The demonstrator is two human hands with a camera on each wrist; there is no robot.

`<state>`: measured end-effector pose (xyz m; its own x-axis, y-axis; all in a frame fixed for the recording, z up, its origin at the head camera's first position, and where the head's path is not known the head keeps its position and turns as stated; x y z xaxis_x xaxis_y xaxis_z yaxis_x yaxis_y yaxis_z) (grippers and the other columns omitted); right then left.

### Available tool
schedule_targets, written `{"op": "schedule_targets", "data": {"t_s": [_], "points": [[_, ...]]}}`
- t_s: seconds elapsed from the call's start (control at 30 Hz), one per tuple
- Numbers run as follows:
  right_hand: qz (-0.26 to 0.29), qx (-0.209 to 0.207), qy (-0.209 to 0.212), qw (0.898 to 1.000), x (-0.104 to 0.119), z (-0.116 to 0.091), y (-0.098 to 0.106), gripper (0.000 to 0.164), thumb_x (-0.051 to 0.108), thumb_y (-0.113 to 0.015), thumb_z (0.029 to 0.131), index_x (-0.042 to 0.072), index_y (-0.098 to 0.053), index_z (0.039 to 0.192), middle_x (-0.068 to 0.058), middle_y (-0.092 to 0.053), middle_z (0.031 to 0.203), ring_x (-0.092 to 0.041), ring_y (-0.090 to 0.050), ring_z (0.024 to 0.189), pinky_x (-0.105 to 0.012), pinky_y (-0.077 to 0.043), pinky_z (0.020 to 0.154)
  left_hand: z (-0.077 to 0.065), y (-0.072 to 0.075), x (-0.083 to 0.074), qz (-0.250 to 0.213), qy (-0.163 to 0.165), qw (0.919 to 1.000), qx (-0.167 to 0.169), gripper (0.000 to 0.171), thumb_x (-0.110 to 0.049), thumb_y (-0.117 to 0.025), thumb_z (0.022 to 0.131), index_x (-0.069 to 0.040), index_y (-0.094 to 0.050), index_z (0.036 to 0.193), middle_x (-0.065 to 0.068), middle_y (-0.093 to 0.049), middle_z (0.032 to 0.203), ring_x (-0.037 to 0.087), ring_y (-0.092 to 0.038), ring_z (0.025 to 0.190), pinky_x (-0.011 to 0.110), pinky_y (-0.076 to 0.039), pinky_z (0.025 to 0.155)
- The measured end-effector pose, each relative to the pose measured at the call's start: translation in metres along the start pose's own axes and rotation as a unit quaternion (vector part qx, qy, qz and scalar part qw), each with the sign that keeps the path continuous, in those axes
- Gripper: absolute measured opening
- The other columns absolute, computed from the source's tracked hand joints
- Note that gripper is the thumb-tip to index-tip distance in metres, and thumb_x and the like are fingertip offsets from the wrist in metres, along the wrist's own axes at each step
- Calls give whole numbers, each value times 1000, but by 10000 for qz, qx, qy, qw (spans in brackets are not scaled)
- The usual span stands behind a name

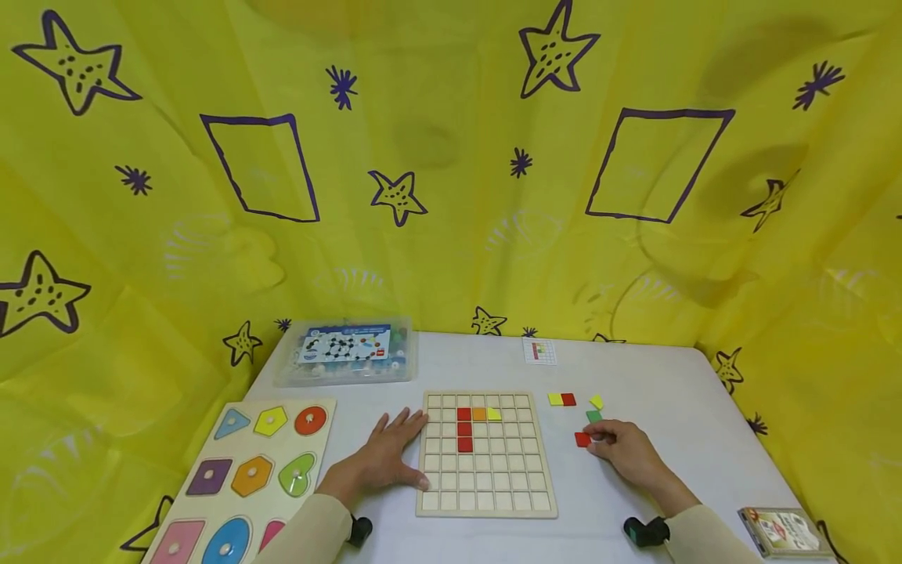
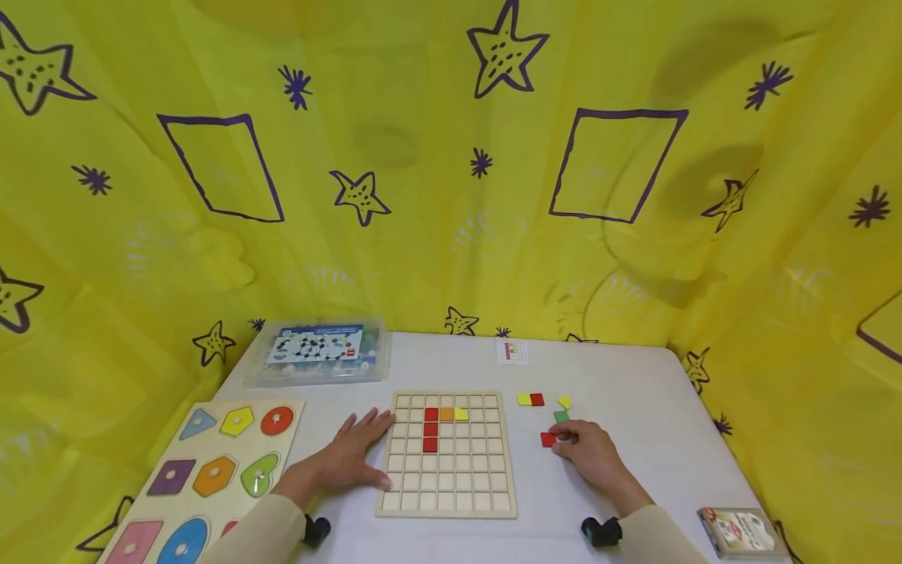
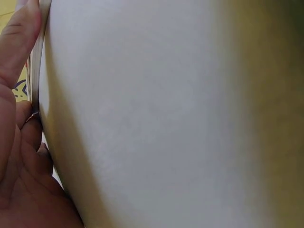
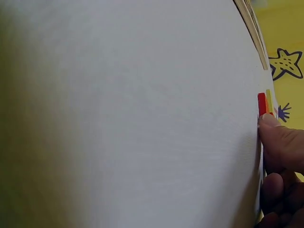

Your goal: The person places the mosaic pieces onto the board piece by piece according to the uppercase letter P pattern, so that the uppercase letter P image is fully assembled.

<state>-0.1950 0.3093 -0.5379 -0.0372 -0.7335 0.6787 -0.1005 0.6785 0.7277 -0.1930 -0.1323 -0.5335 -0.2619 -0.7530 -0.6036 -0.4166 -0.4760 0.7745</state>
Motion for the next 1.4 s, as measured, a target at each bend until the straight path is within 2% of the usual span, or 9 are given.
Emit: {"op": "schedule_targets", "data": {"t_s": [0.23, 0.43, 0.67, 0.87, 1.1, 1.4], "points": [[70, -93, -34, 9999, 3, -4, 1, 29, 13, -76, 97, 1, -73, 123, -6, -74, 109, -21, -61, 95, -29, -53, 80, 0, -2, 0, 3, -124, 9999, 3, 117, -47, -94, 73, -9, -34, 166, 12, -30, 173, 38, -15, 164, 62, -1, 133], [572, -485, -31, 9972, 4, -5, 1, 32, 10, -75, 97, 1, -71, 128, -12, -76, 109, -19, -67, 98, -19, -55, 76, -1, -4, 2, -10, -83, 10000, 14, 117, -48, -93, 73, -10, -33, 166, 11, -30, 174, 37, -14, 164, 61, 0, 133], [937, -914, -181, 9912, 8, -1, -7, 32, 10, -74, 98, 3, -72, 129, -16, -77, 113, -21, -68, 102, -14, -54, 76, 0, -3, 2, -27, -90, 10000, 26, 117, -48, -93, 74, -10, -33, 166, 10, -29, 174, 37, -13, 164, 61, 1, 133], [1283, -1005, -270, 9863, 20, 5, -15, 31, 7, -69, 100, 2, -71, 131, -19, -75, 116, -25, -66, 101, -15, -57, 73, 2, -4, 5, 8, -100, 9999, 14, 116, -49, -92, 74, -10, -33, 166, 8, -29, 174, 36, -13, 165, 60, 1, 133], [1434, -1213, -76, 9822, 39, 6, -19, 30, 3, -72, 98, 0, -72, 128, -20, -75, 116, -24, -67, 101, -13, -56, 73, 2, -3, 6, 6, -176, 9998, -1, 113, -50, -90, 76, -11, -35, 166, 8, -31, 174, 37, -14, 164, 61, 1, 133], [1714, -1367, 62, 9757, 56, 8, -29, 29, -1, -76, 93, -3, -75, 123, -22, -76, 112, -12, -68, 91, -12, -56, 73, 0, -2, 3, 51, -113, 9998, 124, 121, -52, -93, 72, -10, -32, 167, 7, -28, 175, 35, -10, 165, 60, 2, 133]]}}
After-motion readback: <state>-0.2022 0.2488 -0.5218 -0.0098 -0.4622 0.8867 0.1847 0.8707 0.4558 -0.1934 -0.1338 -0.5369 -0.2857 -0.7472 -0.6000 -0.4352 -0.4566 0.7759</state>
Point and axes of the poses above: each hand's wrist, its own z-axis towards the middle knuckle, its own y-axis out of the back of the hand, x = y × z, the point moved 2 cm from there along z, towards the middle knuckle
